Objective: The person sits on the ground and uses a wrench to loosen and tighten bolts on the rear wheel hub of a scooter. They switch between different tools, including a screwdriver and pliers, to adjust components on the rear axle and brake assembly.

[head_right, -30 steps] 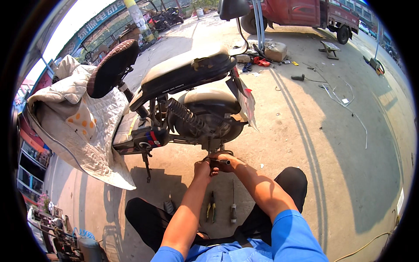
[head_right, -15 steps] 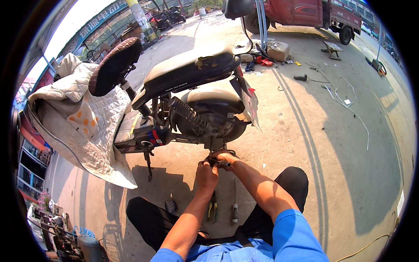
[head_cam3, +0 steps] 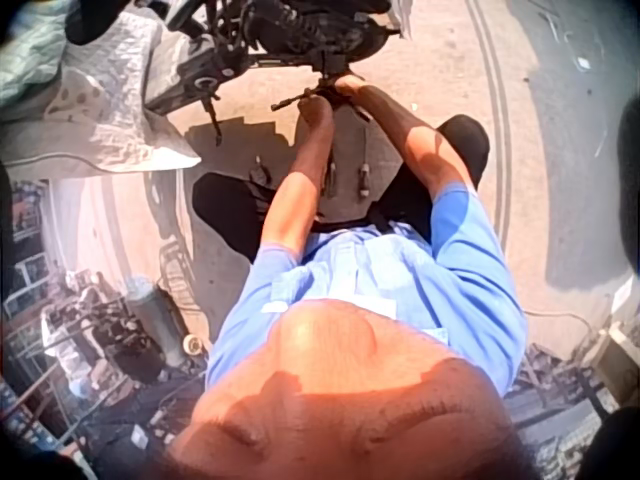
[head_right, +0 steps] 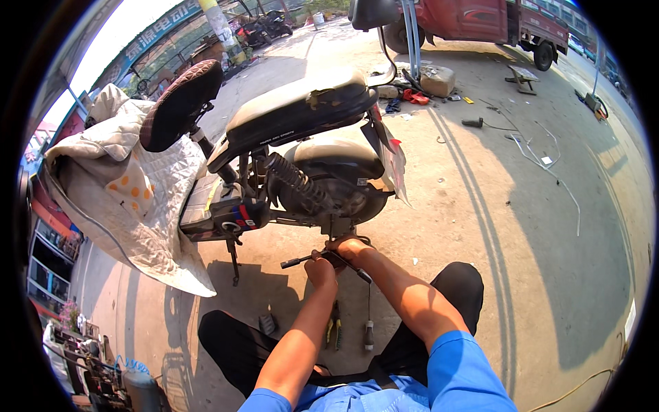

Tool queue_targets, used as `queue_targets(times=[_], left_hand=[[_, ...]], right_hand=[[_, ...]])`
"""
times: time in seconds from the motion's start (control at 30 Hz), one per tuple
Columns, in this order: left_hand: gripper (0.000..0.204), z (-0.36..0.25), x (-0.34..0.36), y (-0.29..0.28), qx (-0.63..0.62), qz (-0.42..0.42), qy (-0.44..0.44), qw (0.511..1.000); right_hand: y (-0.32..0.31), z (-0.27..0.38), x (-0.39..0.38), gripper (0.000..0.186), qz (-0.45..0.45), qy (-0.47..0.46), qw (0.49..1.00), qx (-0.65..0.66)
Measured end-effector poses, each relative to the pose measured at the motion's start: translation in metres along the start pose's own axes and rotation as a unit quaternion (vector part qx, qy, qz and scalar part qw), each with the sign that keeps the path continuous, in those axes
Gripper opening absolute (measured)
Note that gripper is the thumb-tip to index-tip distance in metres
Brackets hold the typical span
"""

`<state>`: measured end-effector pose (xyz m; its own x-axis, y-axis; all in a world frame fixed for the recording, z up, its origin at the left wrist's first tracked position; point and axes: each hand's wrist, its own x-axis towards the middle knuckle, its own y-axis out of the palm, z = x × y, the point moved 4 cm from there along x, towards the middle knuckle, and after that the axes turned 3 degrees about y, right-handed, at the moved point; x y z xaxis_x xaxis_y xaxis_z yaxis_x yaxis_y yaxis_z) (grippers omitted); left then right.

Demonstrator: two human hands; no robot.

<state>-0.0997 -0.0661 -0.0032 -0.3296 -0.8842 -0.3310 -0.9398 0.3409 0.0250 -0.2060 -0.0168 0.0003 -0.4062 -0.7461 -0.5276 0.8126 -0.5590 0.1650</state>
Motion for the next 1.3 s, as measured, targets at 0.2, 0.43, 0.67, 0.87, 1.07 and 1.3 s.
queue_targets(times=[0.2, 0.43, 0.67, 0.87, 1.07, 1.3], left_hand=[[0.029, -0.005, -0.005, 0.009, -0.199, 0.074, -0.195, 0.957], [0.024, 0.039, 0.025, 0.006, -0.472, 0.224, -0.394, 0.756], [0.037, 0.006, -0.014, -0.006, 0.095, 0.04, 0.086, 0.991], [0.059, -0.033, -0.026, -0.004, 0.207, 0.055, -0.015, 0.977], [0.051, 0.003, 0.005, 0.002, -0.275, 0.153, -0.262, 0.912], [0.022, 0.02, 0.011, 0.014, -0.436, 0.233, -0.407, 0.768]], right_hand=[[-0.008, -0.012, 0.013, 0.018, 0.069, 0.025, 0.994, 0.079], [0.002, -0.005, -0.002, 0.017, 0.062, 0.081, 0.988, 0.116], [0.0, -0.002, -0.002, 0.021, -0.028, 0.014, 0.997, 0.065], [-0.008, 0.006, 0.001, 0.034, -0.059, -0.055, 0.993, -0.09], [-0.014, 0.014, -0.001, 0.041, -0.043, -0.085, 0.99, -0.1], [-0.012, 0.002, 0.003, 0.019, -0.018, 0.0, 1.0, -0.02]])
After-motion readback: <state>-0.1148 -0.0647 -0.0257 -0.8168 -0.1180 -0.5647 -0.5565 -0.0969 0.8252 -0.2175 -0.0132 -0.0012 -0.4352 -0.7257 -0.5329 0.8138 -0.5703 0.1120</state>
